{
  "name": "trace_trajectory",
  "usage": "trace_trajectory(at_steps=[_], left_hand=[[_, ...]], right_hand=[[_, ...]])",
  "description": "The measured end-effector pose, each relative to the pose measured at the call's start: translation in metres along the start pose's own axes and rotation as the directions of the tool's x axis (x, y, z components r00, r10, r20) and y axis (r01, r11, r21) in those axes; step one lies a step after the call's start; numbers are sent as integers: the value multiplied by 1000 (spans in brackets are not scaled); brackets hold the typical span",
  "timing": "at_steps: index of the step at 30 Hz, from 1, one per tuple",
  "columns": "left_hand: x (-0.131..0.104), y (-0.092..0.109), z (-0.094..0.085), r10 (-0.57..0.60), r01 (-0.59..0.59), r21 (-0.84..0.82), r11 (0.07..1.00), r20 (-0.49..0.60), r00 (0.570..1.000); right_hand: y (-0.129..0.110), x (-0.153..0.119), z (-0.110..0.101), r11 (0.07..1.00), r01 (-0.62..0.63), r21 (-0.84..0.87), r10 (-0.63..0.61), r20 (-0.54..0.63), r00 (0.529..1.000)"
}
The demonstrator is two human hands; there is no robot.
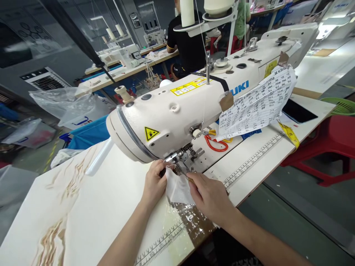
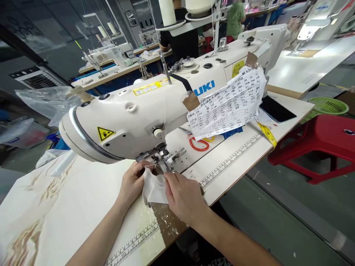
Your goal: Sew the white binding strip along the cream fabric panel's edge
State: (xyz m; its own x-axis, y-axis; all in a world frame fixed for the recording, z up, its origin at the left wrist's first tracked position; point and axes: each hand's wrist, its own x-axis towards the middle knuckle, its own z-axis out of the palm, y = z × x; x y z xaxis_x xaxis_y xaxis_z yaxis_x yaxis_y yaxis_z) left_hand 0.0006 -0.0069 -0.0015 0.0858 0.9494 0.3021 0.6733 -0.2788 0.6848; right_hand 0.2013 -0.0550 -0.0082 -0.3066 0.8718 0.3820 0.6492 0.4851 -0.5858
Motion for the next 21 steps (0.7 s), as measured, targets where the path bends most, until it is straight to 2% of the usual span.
trace_trajectory(at_steps=[10,21], left_hand=[[0,-1,0,-25,25,15,1000,5,1000],[-1,-4,0,8,-8,36,999,14,1000]], right_hand=[[0,1,-1,1000,-11,11,11,0,1000],[0,0,2,1000,-11,-10,11,20,1000]])
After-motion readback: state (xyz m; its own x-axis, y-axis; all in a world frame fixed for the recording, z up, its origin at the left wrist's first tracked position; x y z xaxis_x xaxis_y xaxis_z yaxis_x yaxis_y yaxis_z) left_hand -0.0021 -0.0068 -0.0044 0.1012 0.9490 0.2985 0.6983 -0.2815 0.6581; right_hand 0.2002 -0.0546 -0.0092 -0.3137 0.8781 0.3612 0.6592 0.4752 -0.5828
